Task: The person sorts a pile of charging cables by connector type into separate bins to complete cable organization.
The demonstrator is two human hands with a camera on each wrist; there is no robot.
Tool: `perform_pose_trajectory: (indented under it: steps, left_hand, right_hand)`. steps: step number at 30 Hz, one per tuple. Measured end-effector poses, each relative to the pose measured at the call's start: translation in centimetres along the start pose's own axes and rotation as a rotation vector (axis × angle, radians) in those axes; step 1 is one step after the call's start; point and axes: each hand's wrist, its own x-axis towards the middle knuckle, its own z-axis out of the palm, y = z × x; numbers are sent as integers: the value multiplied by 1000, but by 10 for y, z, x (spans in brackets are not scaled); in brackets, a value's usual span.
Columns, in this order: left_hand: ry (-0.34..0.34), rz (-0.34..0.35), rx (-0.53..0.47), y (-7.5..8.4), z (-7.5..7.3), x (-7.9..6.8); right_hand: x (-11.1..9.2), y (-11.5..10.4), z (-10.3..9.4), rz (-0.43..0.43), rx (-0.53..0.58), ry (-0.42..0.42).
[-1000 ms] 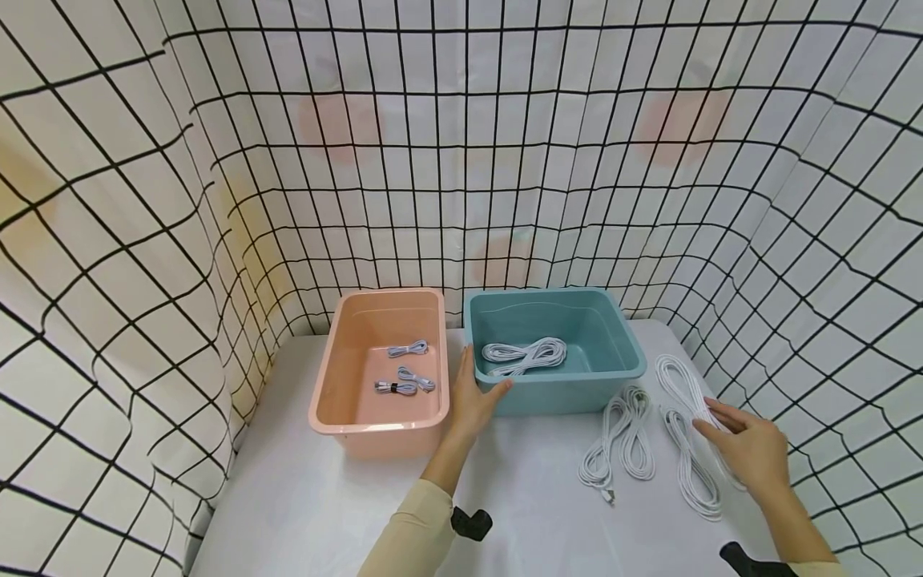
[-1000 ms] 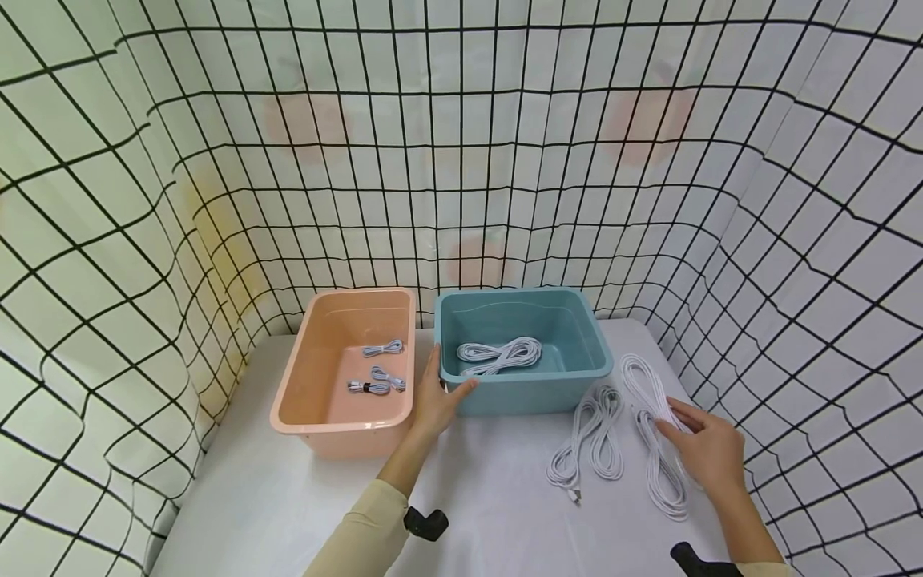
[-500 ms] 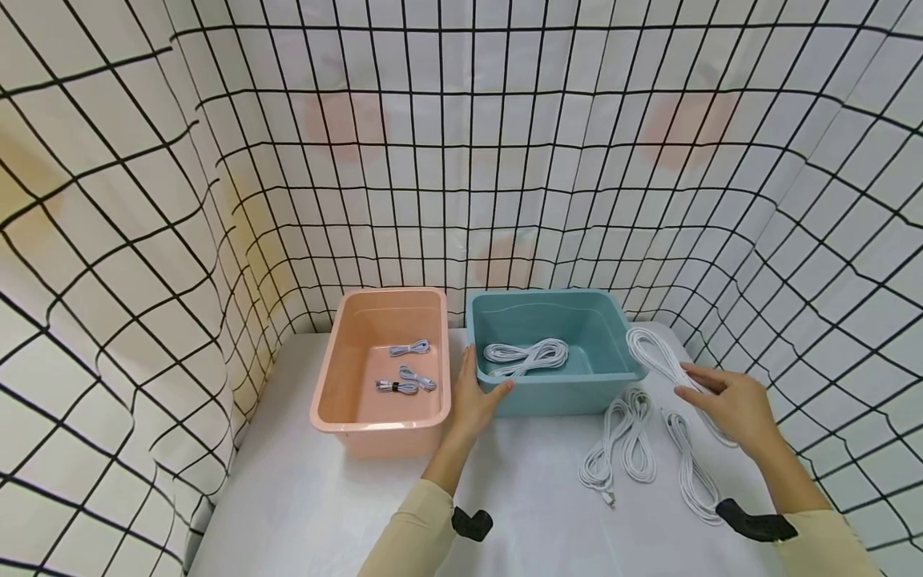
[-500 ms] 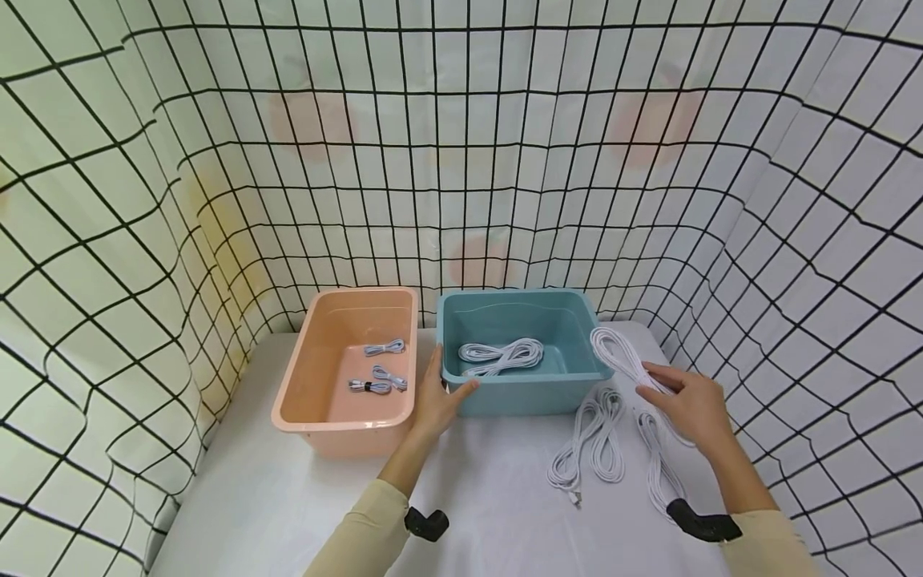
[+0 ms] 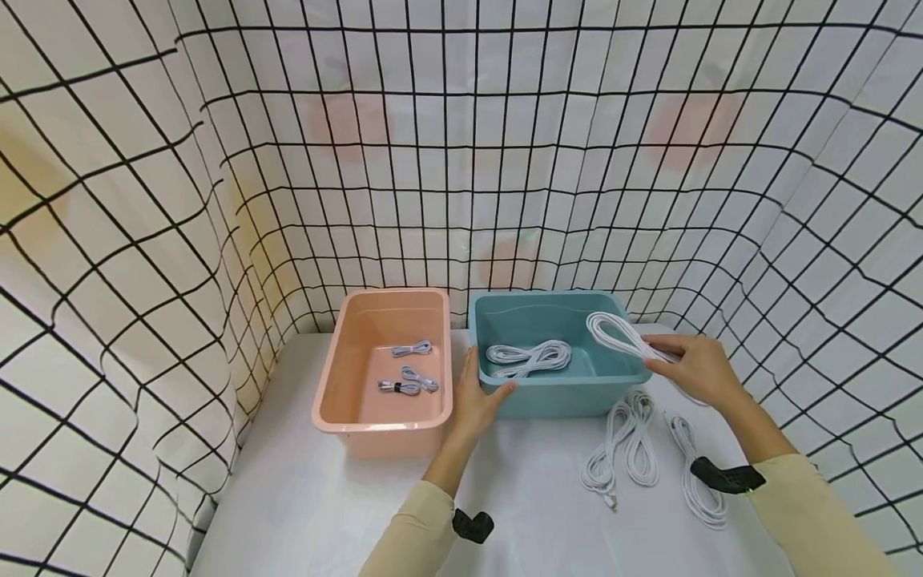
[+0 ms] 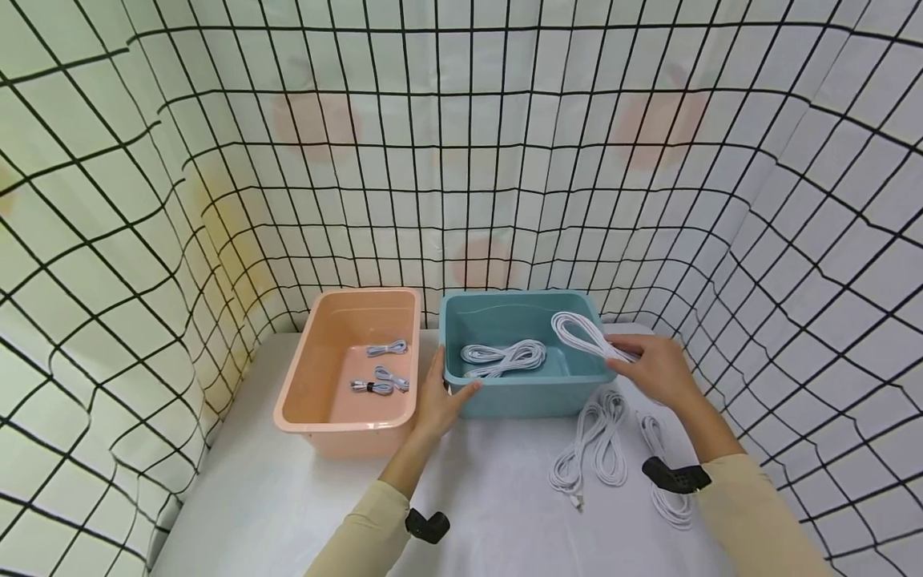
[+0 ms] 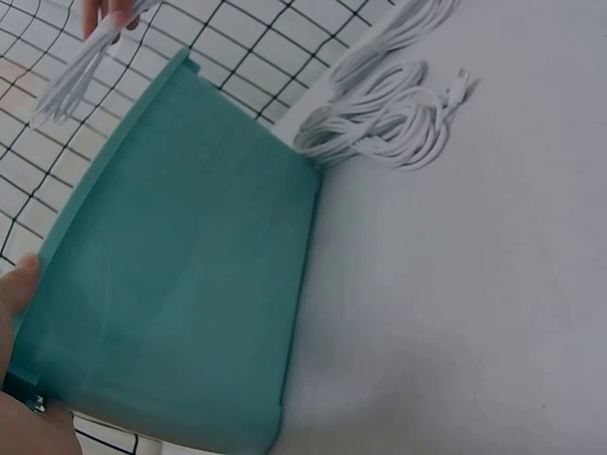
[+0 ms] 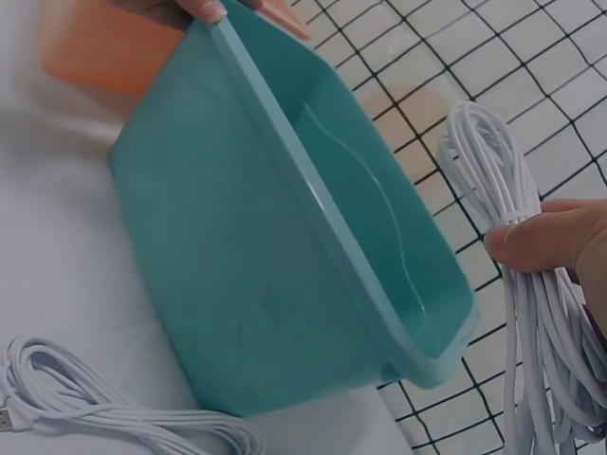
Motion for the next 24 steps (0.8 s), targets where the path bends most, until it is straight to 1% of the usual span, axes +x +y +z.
perform_pose_trajectory:
  steps: [4, 10, 14, 18, 24]
  left_hand:
    - [-6, -6, -3, 1, 0, 0]
    - [-15, -30, 14, 1, 0, 2]
    - [-6, -17, 14, 1, 1, 3]
    - [5, -6, -1, 2, 0, 1]
    - [0, -11, -4, 3, -2, 0]
  right_hand:
    - [9, -3, 0, -28, -11, -7]
    - [20, -11, -1, -41, -7, -30]
    - [28, -16, -2, -54, -20, -38]
    - [36, -18, 0, -44, -9, -66]
    - [46, -20, 4, -48, 2, -106]
